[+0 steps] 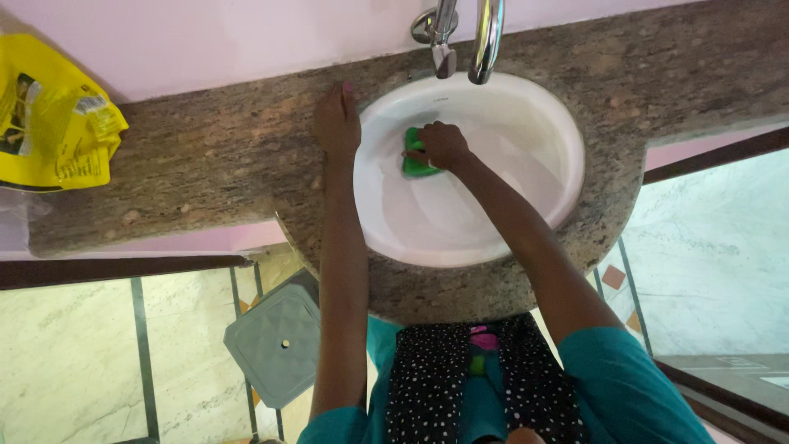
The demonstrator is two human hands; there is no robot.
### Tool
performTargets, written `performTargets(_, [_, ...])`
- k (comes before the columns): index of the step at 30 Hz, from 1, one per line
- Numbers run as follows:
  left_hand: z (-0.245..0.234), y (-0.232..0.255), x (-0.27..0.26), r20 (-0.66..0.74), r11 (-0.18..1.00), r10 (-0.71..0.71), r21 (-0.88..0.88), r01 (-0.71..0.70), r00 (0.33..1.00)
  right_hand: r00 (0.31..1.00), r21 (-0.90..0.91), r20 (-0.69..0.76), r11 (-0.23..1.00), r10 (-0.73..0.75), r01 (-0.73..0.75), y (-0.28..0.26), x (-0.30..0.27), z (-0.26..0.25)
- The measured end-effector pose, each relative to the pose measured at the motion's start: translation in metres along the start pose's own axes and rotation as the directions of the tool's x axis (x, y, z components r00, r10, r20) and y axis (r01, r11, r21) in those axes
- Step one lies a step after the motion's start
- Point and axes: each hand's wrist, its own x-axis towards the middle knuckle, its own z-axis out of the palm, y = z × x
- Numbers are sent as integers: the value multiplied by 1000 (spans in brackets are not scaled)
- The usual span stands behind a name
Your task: The person scrubs the interior of a white bathroom sink with a green sponge, rinses the sponge under running water, and continues scrubbing the basin and faucet area.
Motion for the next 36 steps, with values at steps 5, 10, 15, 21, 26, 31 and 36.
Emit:
performTargets(5, [4, -9, 2, 130, 998, -57, 3, 57, 990, 962, 112, 270, 994, -44, 14, -21, -20, 23])
performTargets(10, [3, -8, -3, 48, 998, 31, -54, -28, 998, 807, 276, 587, 953, -63, -127, -8, -84, 36])
performTargets(15, [-2, 2, 4, 135, 996, -90, -2, 91, 987, 903, -73, 422, 996, 84, -59, 69, -82, 9])
performTargets(21, [-2, 4, 8, 63, 1000, -28, 15, 27, 998, 967, -178, 248, 984, 61, -16, 50, -26, -9])
performTargets(26, [9, -7, 3, 36, 999, -25, 34, 23, 999, 976, 97, 163, 986, -147, 133, -30, 22, 11])
performTargets(31, [19, -13, 3, 3, 998, 20, 63, -21, 1000, 926, 179, 359, 982, -114, 51, -59, -11, 15])
performTargets(36, [16, -10, 4, 82, 999, -1, 33, -2, 997, 863, 600, 369, 798, -345, 62, -43, -87, 2])
